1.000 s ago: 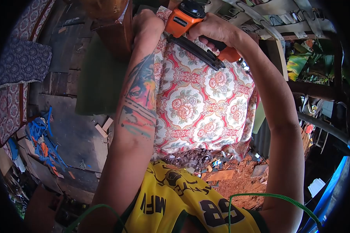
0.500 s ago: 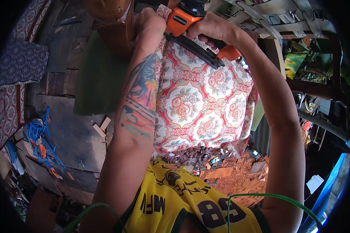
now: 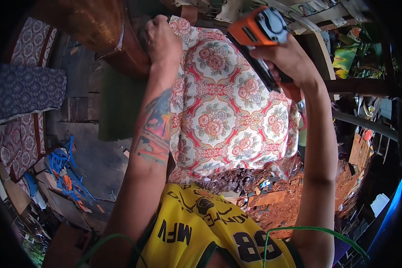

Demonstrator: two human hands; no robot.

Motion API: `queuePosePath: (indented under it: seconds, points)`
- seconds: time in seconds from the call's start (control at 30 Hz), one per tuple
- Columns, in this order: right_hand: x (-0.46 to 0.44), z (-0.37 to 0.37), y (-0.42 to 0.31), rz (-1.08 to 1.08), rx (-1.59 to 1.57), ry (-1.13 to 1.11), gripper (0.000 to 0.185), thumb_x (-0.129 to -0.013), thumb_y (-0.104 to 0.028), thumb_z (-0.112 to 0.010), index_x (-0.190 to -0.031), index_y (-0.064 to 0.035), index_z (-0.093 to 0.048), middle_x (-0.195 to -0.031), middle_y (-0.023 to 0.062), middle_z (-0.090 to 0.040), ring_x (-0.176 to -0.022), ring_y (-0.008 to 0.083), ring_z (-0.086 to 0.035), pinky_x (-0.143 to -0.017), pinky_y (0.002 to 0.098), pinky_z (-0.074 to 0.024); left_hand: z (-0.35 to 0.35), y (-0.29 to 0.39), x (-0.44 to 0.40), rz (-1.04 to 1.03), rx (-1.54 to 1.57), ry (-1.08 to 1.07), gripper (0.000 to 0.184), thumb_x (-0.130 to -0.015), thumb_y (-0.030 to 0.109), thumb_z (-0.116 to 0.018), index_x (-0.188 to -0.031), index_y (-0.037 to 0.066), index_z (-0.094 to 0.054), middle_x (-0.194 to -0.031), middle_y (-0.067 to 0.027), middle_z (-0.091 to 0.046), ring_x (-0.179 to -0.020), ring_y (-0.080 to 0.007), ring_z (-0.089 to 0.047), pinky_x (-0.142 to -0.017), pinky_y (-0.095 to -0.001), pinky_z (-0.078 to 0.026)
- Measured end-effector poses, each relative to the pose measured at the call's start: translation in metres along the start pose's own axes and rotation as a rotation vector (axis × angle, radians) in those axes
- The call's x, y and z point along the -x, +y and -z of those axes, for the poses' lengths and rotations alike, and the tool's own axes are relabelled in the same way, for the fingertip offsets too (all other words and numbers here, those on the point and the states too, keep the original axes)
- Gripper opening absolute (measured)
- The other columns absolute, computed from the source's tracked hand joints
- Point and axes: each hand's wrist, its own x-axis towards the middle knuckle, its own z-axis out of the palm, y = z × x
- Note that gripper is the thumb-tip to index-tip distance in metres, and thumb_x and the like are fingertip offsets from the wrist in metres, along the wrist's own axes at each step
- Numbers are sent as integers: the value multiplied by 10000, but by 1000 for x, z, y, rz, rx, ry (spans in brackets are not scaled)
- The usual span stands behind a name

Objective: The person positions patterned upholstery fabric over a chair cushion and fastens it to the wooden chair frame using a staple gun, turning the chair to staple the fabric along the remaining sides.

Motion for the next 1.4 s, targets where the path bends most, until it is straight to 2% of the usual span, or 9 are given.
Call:
queuePosePath:
  seconds: [0.03,0.13,0.27,0.53,0.6,0.8,1.2,1.33,1.4]
  points:
    - [21,2,1,-31,-23,-21,274,-881,-231,-739,-1019,6,-747,-607,20,-598,-496,107,-552,-482,295,-440,-4,-7,11,-328,-76,220,290,-935,43,-687,-1217,-7,-642,-1270,-211,-678,-1182,-433,-655,-997,-497,-549]
    - [79,-9,31,68,-30,144,312,-877,-106,-835,-1168,-23,-759,-1003,113,-812,-906,183,-734,-868,369,-585,13,20,90,-410,260,-255,499,-1050,241,-649,-1464,-24,-561,-1503,-267,-551,-1406,-465,-529,-1188,-506,-427]
    - [149,-24,73,177,124,139,331,-867,-114,-837,-1166,0,-751,-1053,110,-814,-1007,214,-783,-881,359,-600,18,26,162,-522,4,-449,778,-1044,443,-606,-1612,-42,-387,-1674,-243,-384,-1599,-493,-219,-1297,-616,-161]
    - [222,-58,86,-85,-73,290,303,-876,-103,-831,-1139,11,-732,-1004,112,-801,-853,242,-784,-761,375,-598,-46,55,90,-640,-89,-324,723,-1016,424,-593,-1513,-87,-475,-1562,-262,-504,-1510,-456,-397,-1281,-544,-251]
    - [225,-55,80,-495,-276,209,295,-883,-98,-823,-1139,14,-730,-1016,116,-795,-818,240,-767,-772,374,-595,-52,59,85,-551,-110,-402,747,-1012,456,-592,-1505,-95,-478,-1539,-287,-517,-1492,-449,-425,-1270,-544,-272]
    - [219,-62,102,-401,-231,213,386,-913,-73,-808,-1264,13,-675,-1111,154,-772,-1032,261,-730,-892,417,-567,-53,54,94,-586,-179,-328,772,-1034,492,-559,-1526,-96,-462,-1571,-307,-482,-1492,-456,-416,-1265,-560,-269]
    - [298,-105,124,-393,-228,574,347,-914,-115,-835,-1188,-3,-654,-716,-3,-592,-571,81,-535,-533,264,-403,97,-33,243,-468,65,-673,826,-1065,366,-589,-1637,-118,-241,-1697,-349,-245,-1575,-554,-224,-1289,-600,-203]
    - [332,-110,133,-512,-242,457,394,-902,-139,-870,-1203,32,-679,-1076,126,-758,-912,229,-706,-846,399,-555,89,-24,232,-398,-426,-450,696,-1059,292,-615,-1581,-106,-383,-1626,-360,-375,-1567,-455,-313,-1275,-559,-267]
    - [340,-114,121,-334,-165,515,377,-912,-138,-860,-1194,36,-680,-1104,145,-767,-953,250,-731,-867,412,-565,87,-35,220,58,90,-277,610,-1055,250,-656,-1514,-103,-465,-1475,-312,-562,-1359,-384,-568,-1149,-480,-442]
